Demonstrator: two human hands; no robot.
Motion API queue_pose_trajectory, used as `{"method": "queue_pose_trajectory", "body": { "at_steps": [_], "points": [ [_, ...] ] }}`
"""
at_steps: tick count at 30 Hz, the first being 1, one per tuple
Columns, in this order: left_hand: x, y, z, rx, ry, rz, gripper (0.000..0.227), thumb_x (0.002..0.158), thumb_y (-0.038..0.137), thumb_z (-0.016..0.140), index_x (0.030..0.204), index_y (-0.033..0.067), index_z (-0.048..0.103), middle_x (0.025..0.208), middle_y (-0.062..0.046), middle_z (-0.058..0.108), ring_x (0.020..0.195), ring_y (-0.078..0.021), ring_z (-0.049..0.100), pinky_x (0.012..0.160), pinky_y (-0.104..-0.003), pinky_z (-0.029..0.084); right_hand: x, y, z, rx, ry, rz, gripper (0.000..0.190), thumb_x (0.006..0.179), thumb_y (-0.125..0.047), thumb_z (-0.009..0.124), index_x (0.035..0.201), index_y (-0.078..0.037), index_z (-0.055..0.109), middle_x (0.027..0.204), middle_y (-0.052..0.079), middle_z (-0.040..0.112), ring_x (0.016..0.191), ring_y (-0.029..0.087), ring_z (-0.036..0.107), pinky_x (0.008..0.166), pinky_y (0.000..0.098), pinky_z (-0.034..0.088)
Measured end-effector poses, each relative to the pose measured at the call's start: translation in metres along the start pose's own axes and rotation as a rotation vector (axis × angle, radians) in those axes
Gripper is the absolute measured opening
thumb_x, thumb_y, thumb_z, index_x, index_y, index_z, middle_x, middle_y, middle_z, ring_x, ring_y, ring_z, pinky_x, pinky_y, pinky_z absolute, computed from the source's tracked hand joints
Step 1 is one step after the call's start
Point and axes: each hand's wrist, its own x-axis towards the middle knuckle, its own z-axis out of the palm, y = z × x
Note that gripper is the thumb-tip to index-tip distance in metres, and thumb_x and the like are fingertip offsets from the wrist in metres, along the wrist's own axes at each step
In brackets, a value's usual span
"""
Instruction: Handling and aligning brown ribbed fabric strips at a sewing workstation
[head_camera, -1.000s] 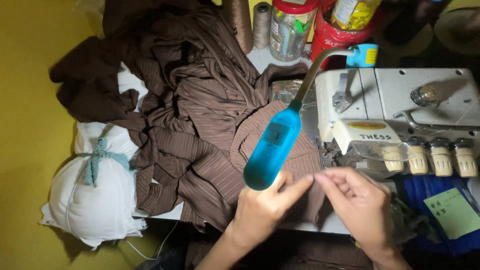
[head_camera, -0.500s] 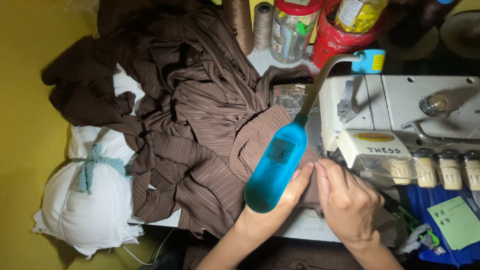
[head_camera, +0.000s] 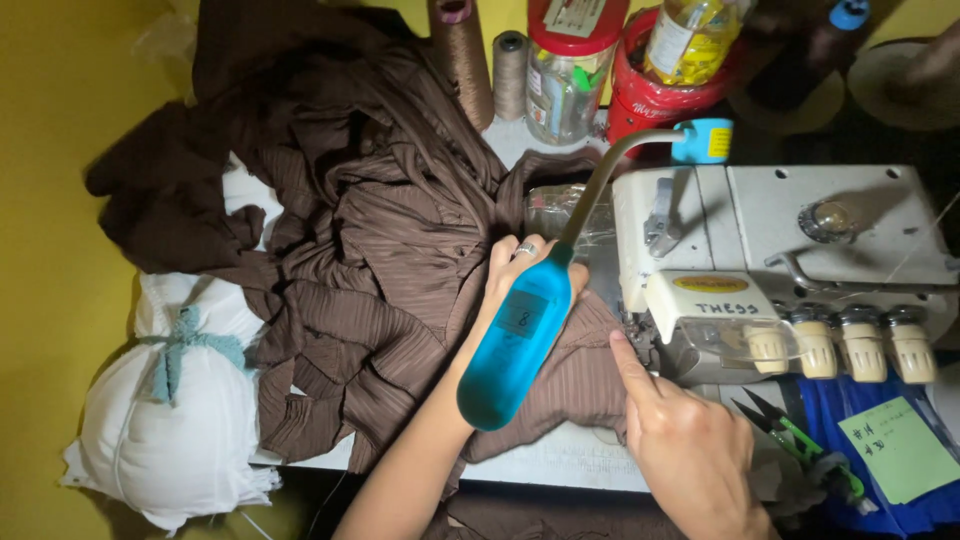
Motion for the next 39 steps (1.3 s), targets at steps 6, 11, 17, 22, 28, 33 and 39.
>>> {"method": "queue_pose_trajectory", "body": {
  "at_steps": [6,11,17,22,28,33,39],
  "points": [
    [0.003,0.017,-0.024,-0.154,0.000,0.085,0.005,0.081,0.011,0.045,0.078,0.0076,0.047,0.085,-0.006,0.051,0.080,-0.0241,0.047,0.088,-0.039,0.027,0.000,0.002,0.001,-0.016,-0.072,0.000,0.058,0.066,-0.024,0.055,0.122,-0.035,0.044,0.044,-0.008,0.049,0.030,0.018,0.047,0.028,0.0355,0.037],
    [-0.014,0.034,-0.032,-0.062,-0.102,0.044,0.022,0.087,0.025,0.043,0.070,0.0114,0.041,0.061,-0.002,0.046,0.060,-0.0230,0.042,0.058,-0.038,0.030,0.000,0.003,0.003,-0.009,-0.132,0.026,0.052,0.067,-0.028,0.052,0.118,-0.037,0.045,0.051,-0.007,0.055,0.033,0.023,0.052,0.030,0.0395,0.039],
    [-0.025,0.048,-0.030,-0.054,-0.078,-0.017,0.022,0.082,0.015,0.054,0.064,0.0091,0.044,0.058,-0.007,0.045,0.057,-0.0240,0.044,0.054,-0.036,0.032,0.003,0.007,0.000,0.082,-0.132,0.017,0.046,0.066,-0.026,0.053,0.112,-0.030,0.051,0.050,-0.006,0.058,0.035,0.027,0.054,0.032,0.0404,0.041],
    [-0.032,0.051,-0.020,-0.228,0.006,0.125,0.012,0.083,-0.002,0.039,0.090,-0.0068,0.048,0.094,-0.018,0.048,0.086,-0.0314,0.048,0.077,-0.036,0.038,0.005,0.011,-0.001,0.194,-0.087,0.036,0.037,0.073,-0.020,0.048,0.109,-0.028,0.055,0.046,-0.004,0.057,0.032,0.026,0.051,0.028,0.0403,0.038],
    [-0.055,0.039,0.009,-0.417,-0.066,0.116,0.027,0.084,0.003,0.040,0.106,-0.0112,0.044,0.115,-0.031,0.040,0.115,-0.0507,0.029,0.101,-0.053,0.023,-0.008,0.000,-0.019,0.322,0.306,0.031,0.036,0.068,-0.037,0.069,0.090,-0.010,0.061,0.070,0.003,0.049,0.061,0.019,0.050,0.059,0.0301,0.043],
    [-0.049,0.050,-0.007,-0.309,-0.133,0.083,0.031,0.080,0.009,0.045,0.108,-0.0025,0.049,0.120,-0.022,0.043,0.117,-0.0422,0.033,0.096,-0.052,0.027,-0.005,0.001,-0.016,0.493,0.438,0.032,0.008,0.073,-0.017,0.065,0.075,-0.009,0.063,0.069,0.003,0.050,0.058,0.020,0.046,0.058,0.0296,0.042],
    [-0.048,0.060,-0.006,-0.236,-0.104,0.122,0.035,0.077,0.013,0.049,0.109,0.0011,0.050,0.120,-0.023,0.045,0.111,-0.0402,0.043,0.087,-0.053,0.032,-0.048,0.021,0.039,1.510,-0.033,0.357,0.010,0.069,-0.005,0.059,0.062,-0.006,0.051,0.057,0.004,0.058,0.052,0.011,0.053,0.054,0.0190,0.041]
  ]
}}
